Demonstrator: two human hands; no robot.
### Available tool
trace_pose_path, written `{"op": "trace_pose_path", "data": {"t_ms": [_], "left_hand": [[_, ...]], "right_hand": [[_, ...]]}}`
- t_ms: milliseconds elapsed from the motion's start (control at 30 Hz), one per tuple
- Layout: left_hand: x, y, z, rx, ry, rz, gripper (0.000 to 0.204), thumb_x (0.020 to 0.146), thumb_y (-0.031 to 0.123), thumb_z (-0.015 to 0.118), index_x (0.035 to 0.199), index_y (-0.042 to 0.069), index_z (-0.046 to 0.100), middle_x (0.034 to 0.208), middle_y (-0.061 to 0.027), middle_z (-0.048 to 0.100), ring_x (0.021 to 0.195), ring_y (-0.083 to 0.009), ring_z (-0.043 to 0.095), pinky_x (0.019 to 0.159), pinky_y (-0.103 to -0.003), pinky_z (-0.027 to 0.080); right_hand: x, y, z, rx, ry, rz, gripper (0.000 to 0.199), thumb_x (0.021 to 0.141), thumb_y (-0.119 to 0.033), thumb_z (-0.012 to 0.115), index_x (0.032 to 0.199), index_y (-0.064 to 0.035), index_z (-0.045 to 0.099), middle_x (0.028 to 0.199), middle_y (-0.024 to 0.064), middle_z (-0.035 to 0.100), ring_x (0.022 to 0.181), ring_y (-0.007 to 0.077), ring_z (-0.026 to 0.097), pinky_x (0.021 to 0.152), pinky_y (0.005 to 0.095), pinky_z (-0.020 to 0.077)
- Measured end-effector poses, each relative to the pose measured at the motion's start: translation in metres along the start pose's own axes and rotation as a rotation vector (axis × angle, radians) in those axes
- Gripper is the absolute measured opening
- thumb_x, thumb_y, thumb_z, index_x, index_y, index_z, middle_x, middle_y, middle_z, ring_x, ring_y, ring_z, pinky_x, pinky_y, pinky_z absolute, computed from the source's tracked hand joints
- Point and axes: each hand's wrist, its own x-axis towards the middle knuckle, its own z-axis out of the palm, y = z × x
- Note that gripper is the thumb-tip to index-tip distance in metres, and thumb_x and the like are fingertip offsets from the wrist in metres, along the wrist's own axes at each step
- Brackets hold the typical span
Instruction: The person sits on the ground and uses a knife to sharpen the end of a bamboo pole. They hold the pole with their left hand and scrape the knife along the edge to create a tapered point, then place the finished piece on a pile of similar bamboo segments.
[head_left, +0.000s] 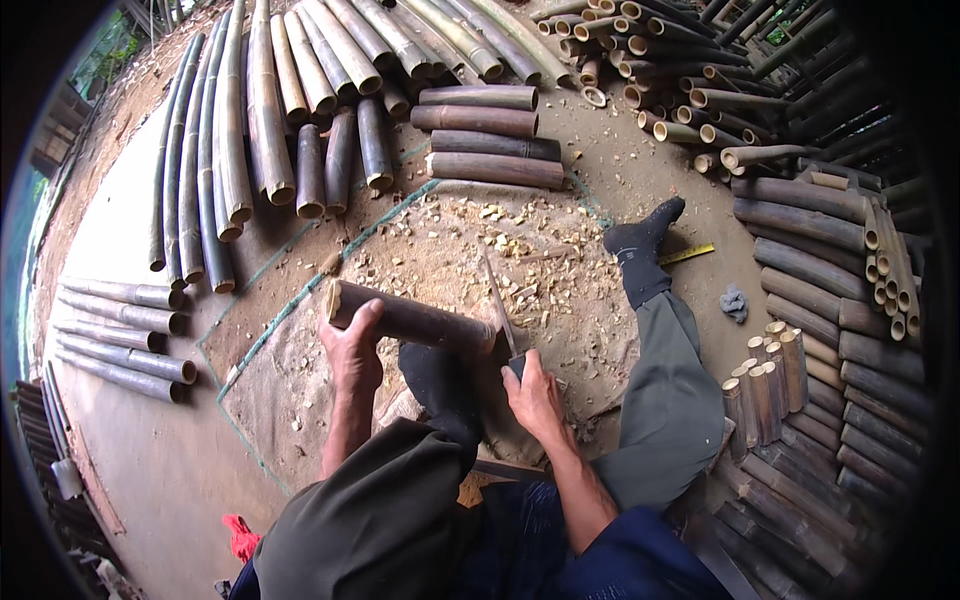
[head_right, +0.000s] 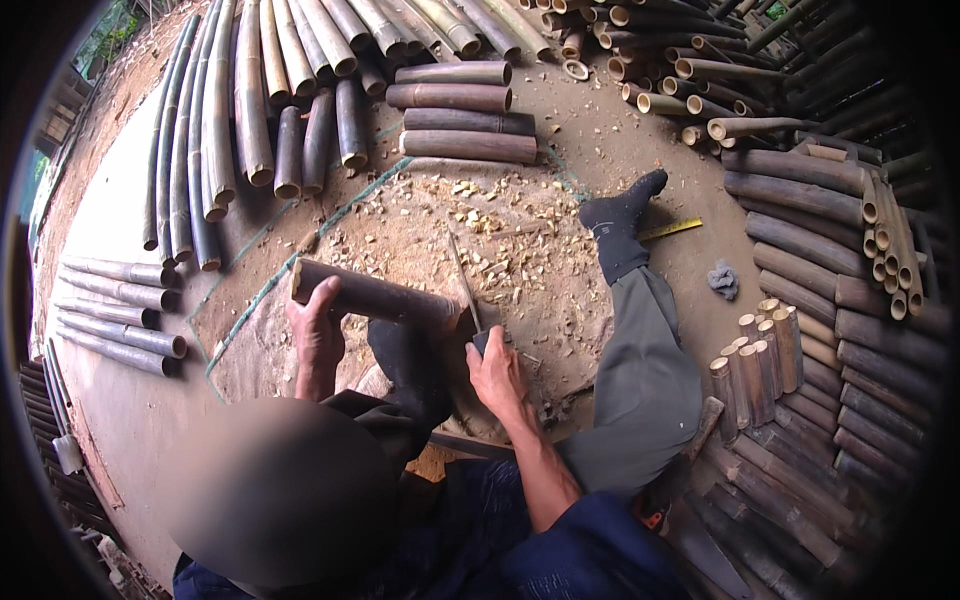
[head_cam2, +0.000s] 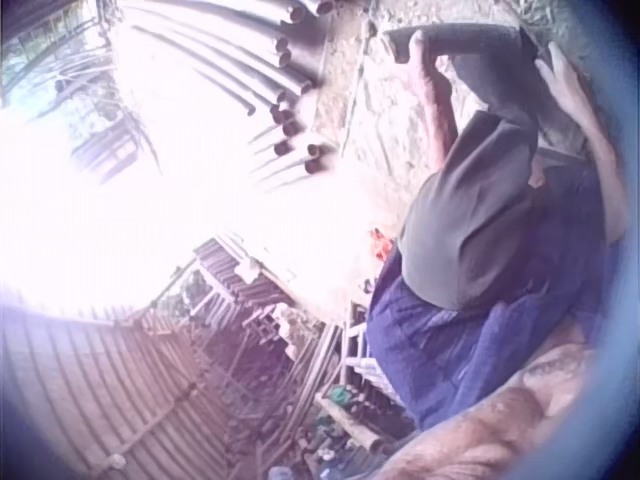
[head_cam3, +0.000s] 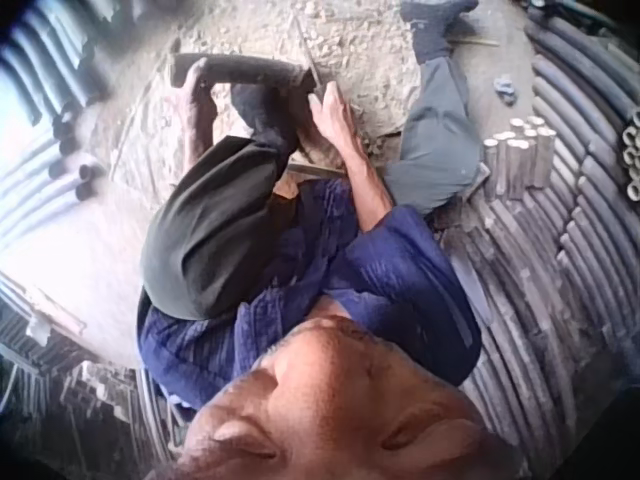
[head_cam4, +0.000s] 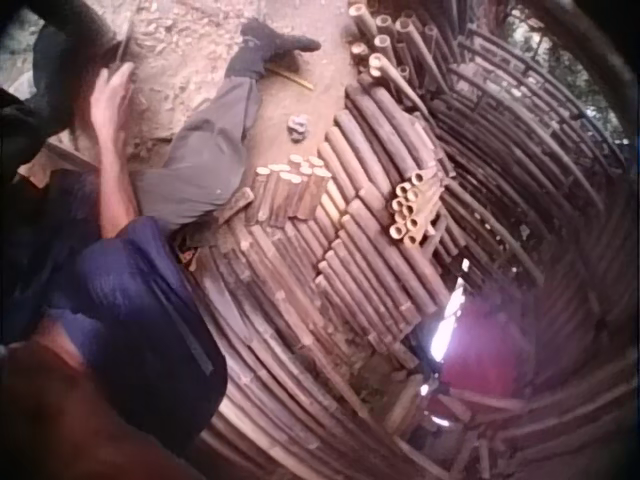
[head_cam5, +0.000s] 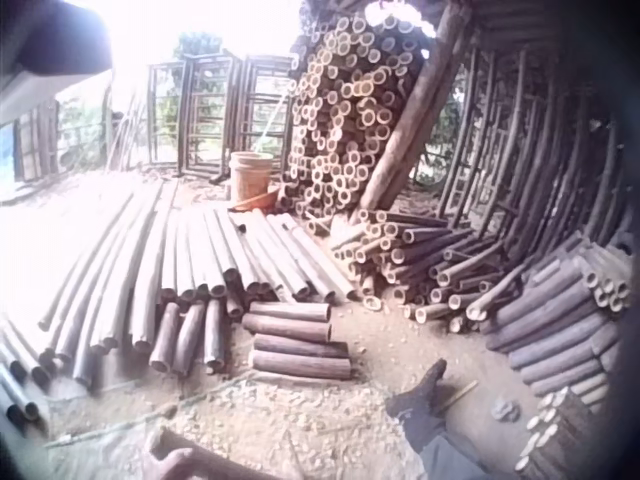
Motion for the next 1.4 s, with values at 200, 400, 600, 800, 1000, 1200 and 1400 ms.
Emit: {"op": "trace_pose_path", "data": {"t_ms": [200, 400, 600, 800, 1000, 1200, 1400], "left_hand": [[-0.004, 0.002, 0.004, 0.082, 0.072, 0.079, 0.047, 0.082, 0.007, 0.089, 0.121, 0.001, 0.063, 0.104, -0.009, 0.071, 0.092, -0.0206, 0.071, 0.087, -0.036, 0.059], [0.0, 0.005, 0.013, 0.029, 0.071, 0.102, 0.052, 0.079, 0.001, 0.09, 0.121, -0.001, 0.06, 0.102, -0.0106, 0.072, 0.09, -0.0193, 0.072, 0.09, -0.033, 0.059], [-0.005, 0.004, 0.003, 0.102, 0.065, 0.092, 0.049, 0.083, 0.005, 0.088, 0.124, 0.0, 0.062, 0.105, -0.0094, 0.071, 0.092, -0.0202, 0.071, 0.086, -0.035, 0.06], [-0.006, 0.001, 0.004, 0.045, 0.064, 0.078, 0.05, 0.079, 0.003, 0.091, 0.119, 0.0, 0.062, 0.1, -0.0089, 0.071, 0.089, -0.0186, 0.071, 0.086, -0.035, 0.059], [0.0, 0.006, 0.003, 0.02, -0.007, 0.111, 0.051, 0.079, 0.001, 0.089, 0.121, -0.001, 0.06, 0.103, -0.0108, 0.072, 0.091, -0.021, 0.072, 0.089, -0.036, 0.059], [0.001, 0.003, 0.0, -0.002, -0.093, 0.078, 0.052, 0.079, 0.0, 0.088, 0.123, 0.0, 0.059, 0.109, -0.0147, 0.071, 0.098, -0.0283, 0.074, 0.094, -0.044, 0.061], [0.004, 0.007, -0.007, 0.145, -0.076, 0.025, 0.068, 0.077, 0.004, 0.092, 0.134, -0.002, 0.056, 0.111, -0.0131, 0.07, 0.098, -0.0236, 0.072, 0.093, -0.039, 0.06]], "right_hand": [[-0.019, -0.061, -0.043, 0.27, 0.187, -0.239, 0.033, 0.102, -0.029, 0.068, 0.111, -0.0021, 0.05, 0.084, 0.0263, 0.07, 0.08, 0.0503, 0.07, 0.067, 0.058, 0.0541], [0.016, -0.006, 0.002, 0.048, -0.001, -0.031, 0.032, 0.103, -0.027, 0.066, 0.113, -0.0012, 0.049, 0.092, 0.0279, 0.07, 0.08, 0.0513, 0.069, 0.067, 0.0601, 0.0528], [-0.017, -0.066, -0.039, 0.194, 0.124, -0.194, 0.034, 0.103, -0.029, 0.067, 0.115, -0.003, 0.049, 0.091, 0.0276, 0.071, 0.082, 0.0491, 0.071, 0.065, 0.0568, 0.0545], [-0.012, -0.041, -0.01, 0.054, 0.016, -0.044, 0.031, 0.103, -0.026, 0.067, 0.113, -0.0034, 0.049, 0.085, 0.0256, 0.072, 0.08, 0.0479, 0.072, 0.065, 0.055, 0.0559], [-0.024, -0.063, -0.041, 0.382, 0.22, -0.304, 0.033, 0.102, -0.028, 0.068, 0.11, -0.0014, 0.049, 0.093, 0.0258, 0.072, 0.083, 0.0462, 0.073, 0.067, 0.0527, 0.0566], [0.012, -0.032, -0.02, 0.085, -0.039, 0.032, 0.035, 0.101, -0.03, 0.068, 0.112, -0.0021, 0.049, 0.091, 0.0282, 0.071, 0.086, 0.0506, 0.071, 0.072, 0.0582, 0.0555], [-0.02, -0.052, -0.033, 0.222, 0.112, -0.151, 0.032, 0.102, -0.027, 0.067, 0.113, -0.0021, 0.05, 0.09, 0.0298, 0.071, 0.087, 0.0512, 0.071, 0.073, 0.0585, 0.0551]]}}
